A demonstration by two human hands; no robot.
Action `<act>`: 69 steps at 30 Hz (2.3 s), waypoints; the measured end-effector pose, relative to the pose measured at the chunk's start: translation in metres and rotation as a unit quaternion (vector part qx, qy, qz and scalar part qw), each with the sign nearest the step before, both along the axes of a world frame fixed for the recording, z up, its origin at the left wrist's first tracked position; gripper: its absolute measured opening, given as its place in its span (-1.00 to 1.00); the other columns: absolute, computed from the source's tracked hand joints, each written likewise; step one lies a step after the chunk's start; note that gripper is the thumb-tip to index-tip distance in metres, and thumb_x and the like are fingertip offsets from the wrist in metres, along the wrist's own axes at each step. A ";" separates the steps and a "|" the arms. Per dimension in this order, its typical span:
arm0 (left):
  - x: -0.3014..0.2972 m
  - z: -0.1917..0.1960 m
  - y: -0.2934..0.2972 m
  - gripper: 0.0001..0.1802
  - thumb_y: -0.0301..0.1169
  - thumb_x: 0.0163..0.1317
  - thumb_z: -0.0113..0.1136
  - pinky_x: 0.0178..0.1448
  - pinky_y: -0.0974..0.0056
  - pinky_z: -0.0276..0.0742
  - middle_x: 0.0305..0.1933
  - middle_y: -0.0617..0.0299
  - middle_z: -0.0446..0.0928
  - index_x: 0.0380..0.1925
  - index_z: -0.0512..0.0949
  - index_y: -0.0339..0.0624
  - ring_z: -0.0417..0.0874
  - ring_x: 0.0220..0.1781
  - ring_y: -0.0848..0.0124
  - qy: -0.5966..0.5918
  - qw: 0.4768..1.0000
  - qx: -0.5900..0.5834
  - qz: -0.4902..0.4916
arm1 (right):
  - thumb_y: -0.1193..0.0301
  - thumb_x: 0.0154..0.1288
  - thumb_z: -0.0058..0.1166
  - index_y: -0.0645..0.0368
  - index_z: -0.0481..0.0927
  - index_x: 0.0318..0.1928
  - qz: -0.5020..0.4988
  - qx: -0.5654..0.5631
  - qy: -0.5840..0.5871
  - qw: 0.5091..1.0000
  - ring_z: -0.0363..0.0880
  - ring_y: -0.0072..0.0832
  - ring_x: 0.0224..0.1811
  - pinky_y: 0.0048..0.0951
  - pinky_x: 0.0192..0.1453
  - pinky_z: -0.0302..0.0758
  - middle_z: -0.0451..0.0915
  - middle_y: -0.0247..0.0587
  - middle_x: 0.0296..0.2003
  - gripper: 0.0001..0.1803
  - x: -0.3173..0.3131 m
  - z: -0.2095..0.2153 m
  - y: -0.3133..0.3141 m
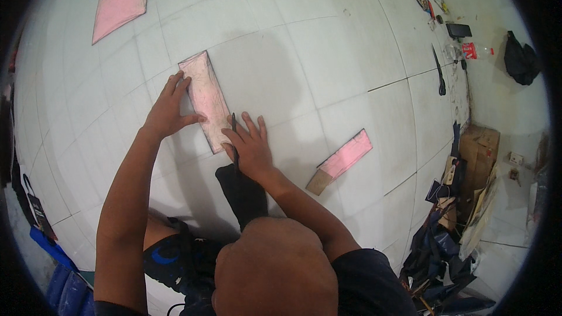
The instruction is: The person sits on a tiled floor and uses a black pen to draw lines on a rectangular piece of pink fabric. They hold the fabric steady with one hand while marking it with the other, occasionally adjusting the fabric's position on the floor.
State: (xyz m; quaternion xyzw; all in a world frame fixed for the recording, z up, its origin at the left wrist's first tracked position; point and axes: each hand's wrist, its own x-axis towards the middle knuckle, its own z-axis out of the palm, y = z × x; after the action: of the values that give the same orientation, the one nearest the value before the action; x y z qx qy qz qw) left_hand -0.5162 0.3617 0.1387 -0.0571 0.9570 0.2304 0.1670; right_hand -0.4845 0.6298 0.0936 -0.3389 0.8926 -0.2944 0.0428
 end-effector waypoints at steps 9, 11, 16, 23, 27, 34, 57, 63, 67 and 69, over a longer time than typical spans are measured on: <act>-0.001 0.003 0.006 0.38 0.02 -0.30 0.78 0.72 -0.02 0.18 0.68 -0.08 0.04 0.52 0.21 -0.22 0.02 0.72 -0.09 -0.006 0.999 -0.036 -0.011 | 0.20 0.40 0.27 0.00 0.65 0.17 0.006 -0.017 -0.001 1.000 0.28 0.05 0.53 0.40 0.59 -0.03 0.56 -0.13 0.32 -0.61 -0.001 -0.002 0.001; 0.000 0.002 0.006 0.38 0.02 -0.30 0.78 0.72 -0.03 0.17 0.68 -0.09 0.04 0.52 0.21 -0.23 0.02 0.72 -0.10 -0.006 0.999 -0.034 -0.013 | 0.20 0.40 0.27 0.01 0.65 0.17 0.006 -0.016 -0.003 1.000 0.28 0.06 0.53 0.40 0.60 -0.04 0.57 -0.13 0.31 -0.61 -0.001 -0.001 0.001; -0.001 -0.001 0.004 0.38 0.04 -0.30 0.78 0.72 -0.03 0.16 0.69 -0.10 0.03 0.51 0.21 -0.24 0.03 0.71 -0.11 -0.005 0.999 -0.038 -0.019 | 0.19 0.35 0.36 -0.02 0.66 0.16 -0.002 -0.013 -0.013 1.000 0.27 0.02 0.55 0.33 0.61 -0.09 0.55 -0.17 0.37 -0.59 0.000 -0.003 0.000; -0.008 0.002 0.009 0.39 -0.05 -0.35 0.81 0.71 -0.04 0.18 0.70 -0.10 -0.01 0.51 0.22 -0.24 0.03 0.71 -0.12 -0.024 0.997 -0.065 -0.017 | 0.27 0.40 0.23 0.04 0.59 0.24 0.002 -0.015 0.003 1.000 0.32 0.04 0.49 0.38 0.58 0.00 0.54 -0.13 0.34 -0.57 -0.003 0.001 0.001; -0.010 0.001 0.011 0.41 -0.12 -0.38 0.82 0.68 -0.09 0.20 0.69 -0.12 0.01 0.54 0.20 -0.15 0.03 0.71 -0.18 -0.030 0.998 -0.050 -0.003 | 0.39 0.40 0.18 0.12 0.52 0.28 -0.024 -0.053 -0.038 0.998 0.41 -0.03 0.40 0.23 0.60 0.05 0.58 -0.07 0.25 -0.54 -0.029 0.005 0.002; -0.017 0.003 0.018 0.50 -0.16 -0.40 0.83 0.64 -0.16 0.23 0.68 -0.19 -0.01 0.64 0.10 0.22 0.04 0.68 -0.29 -0.045 0.996 -0.075 -0.022 | 0.34 0.52 0.09 0.20 0.59 0.22 -0.077 -0.193 -0.134 0.969 0.64 -0.08 0.11 -0.18 0.24 0.54 0.67 -0.03 0.03 -0.64 -0.131 0.017 -0.059; -0.025 0.010 0.023 0.52 -0.12 -0.35 0.82 0.65 -0.20 0.21 0.69 -0.22 -0.09 0.65 0.02 0.16 0.00 0.69 -0.26 -0.090 0.991 -0.096 -0.034 | 0.46 0.24 0.27 0.14 0.61 0.00 0.114 -0.053 0.014 0.992 0.65 -0.08 -0.05 -0.07 0.05 0.56 0.66 -0.14 -0.12 -0.69 -0.165 0.007 -0.069; -0.025 0.011 0.023 0.52 -0.12 -0.33 0.81 0.65 -0.21 0.19 0.70 -0.24 -0.11 0.66 0.00 0.13 -0.02 0.70 -0.27 -0.098 0.990 -0.099 -0.034 | 0.55 0.16 0.28 0.20 0.61 -0.08 0.218 -0.052 0.013 0.974 0.62 -0.12 -0.14 -0.09 0.00 0.53 0.63 -0.14 -0.22 -0.71 -0.092 0.020 0.003; -0.024 0.012 0.024 0.52 -0.20 -0.39 0.82 0.66 -0.17 0.21 0.67 -0.33 -0.07 0.64 0.06 0.03 0.00 0.67 -0.37 -0.083 0.991 -0.096 -0.031 | 0.48 0.18 0.34 0.18 0.59 -0.06 0.239 0.018 -0.040 0.970 0.60 -0.06 -0.08 -0.14 0.08 0.52 0.62 -0.10 -0.16 -0.69 -0.052 0.033 0.037; -0.024 0.012 0.024 0.52 -0.20 -0.39 0.82 0.66 -0.18 0.21 0.67 -0.34 -0.07 0.64 0.06 0.03 0.00 0.67 -0.37 -0.078 0.992 -0.091 -0.034 | 0.47 0.23 0.34 0.20 0.60 -0.03 0.215 -0.056 -0.012 0.975 0.61 -0.05 -0.06 -0.12 0.11 0.52 0.64 -0.07 -0.14 -0.70 -0.041 0.029 0.048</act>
State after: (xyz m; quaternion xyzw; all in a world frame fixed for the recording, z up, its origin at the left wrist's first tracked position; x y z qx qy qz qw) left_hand -0.5398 0.3855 0.1505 -0.0576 0.9594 0.1314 0.2429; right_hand -0.5259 0.6779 0.1223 -0.5211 0.7803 -0.3316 0.0973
